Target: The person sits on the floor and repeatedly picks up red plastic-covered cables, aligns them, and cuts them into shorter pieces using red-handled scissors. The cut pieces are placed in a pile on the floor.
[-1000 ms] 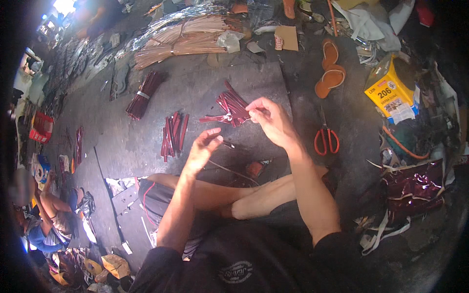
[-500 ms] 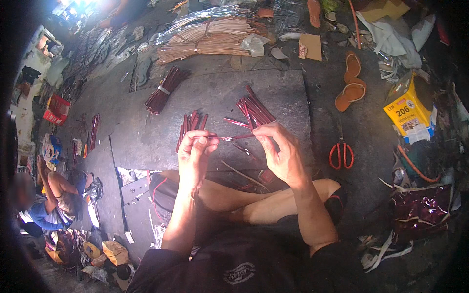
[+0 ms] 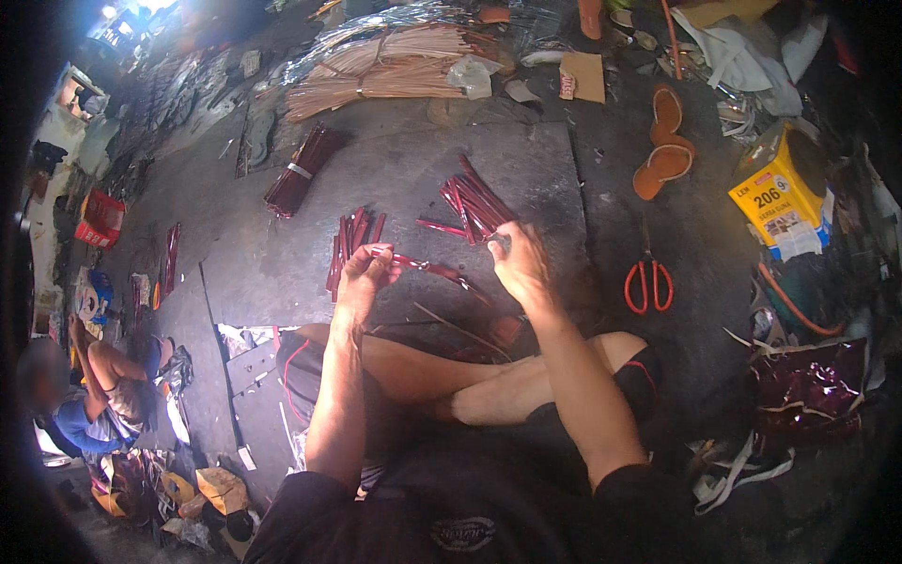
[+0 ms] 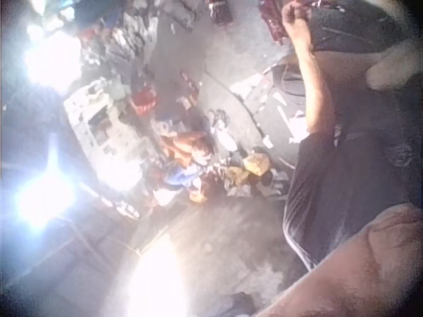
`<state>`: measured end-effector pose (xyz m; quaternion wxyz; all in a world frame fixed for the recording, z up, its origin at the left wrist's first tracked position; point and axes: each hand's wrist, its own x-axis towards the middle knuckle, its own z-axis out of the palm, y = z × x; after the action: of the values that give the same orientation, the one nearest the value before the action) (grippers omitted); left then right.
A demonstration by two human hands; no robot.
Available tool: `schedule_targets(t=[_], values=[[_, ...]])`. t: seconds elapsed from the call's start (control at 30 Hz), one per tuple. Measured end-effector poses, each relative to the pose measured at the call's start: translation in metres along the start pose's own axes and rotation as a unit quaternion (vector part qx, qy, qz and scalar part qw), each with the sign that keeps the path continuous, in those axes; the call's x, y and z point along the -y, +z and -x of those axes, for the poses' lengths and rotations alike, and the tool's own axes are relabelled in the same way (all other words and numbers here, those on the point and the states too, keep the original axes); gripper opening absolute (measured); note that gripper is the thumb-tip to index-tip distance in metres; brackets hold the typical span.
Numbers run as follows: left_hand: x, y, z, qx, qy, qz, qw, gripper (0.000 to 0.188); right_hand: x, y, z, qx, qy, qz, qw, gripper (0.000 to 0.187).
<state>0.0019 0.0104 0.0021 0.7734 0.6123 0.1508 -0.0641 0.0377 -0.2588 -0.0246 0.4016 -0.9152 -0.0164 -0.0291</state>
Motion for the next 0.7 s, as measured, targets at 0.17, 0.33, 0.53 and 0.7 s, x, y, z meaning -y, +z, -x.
schedule_targets(t=[0.17,0.33,0.53,0.7], values=[[0.022,-0.011,0.001,-0.022,-0.067,0.019,0.997,0.019,0.026,0.049,-0.020,-0.010,-0.169,0.253,0.952,0.076],[0.024,-0.008,0.002,0.006,-0.076,0.015,0.997,0.023,-0.011,0.074,-0.047,0.052,-0.190,0.363,0.911,0.066],[0.023,0.005,-0.009,-0.006,-0.066,0.037,0.997,0.026,-0.037,0.055,-0.095,0.045,-0.173,0.399,0.900,0.055],[0.023,0.040,-0.068,0.010,-0.074,0.033,0.997,0.026,-0.051,0.028,-0.126,0.005,-0.270,0.347,0.898,0.038]])
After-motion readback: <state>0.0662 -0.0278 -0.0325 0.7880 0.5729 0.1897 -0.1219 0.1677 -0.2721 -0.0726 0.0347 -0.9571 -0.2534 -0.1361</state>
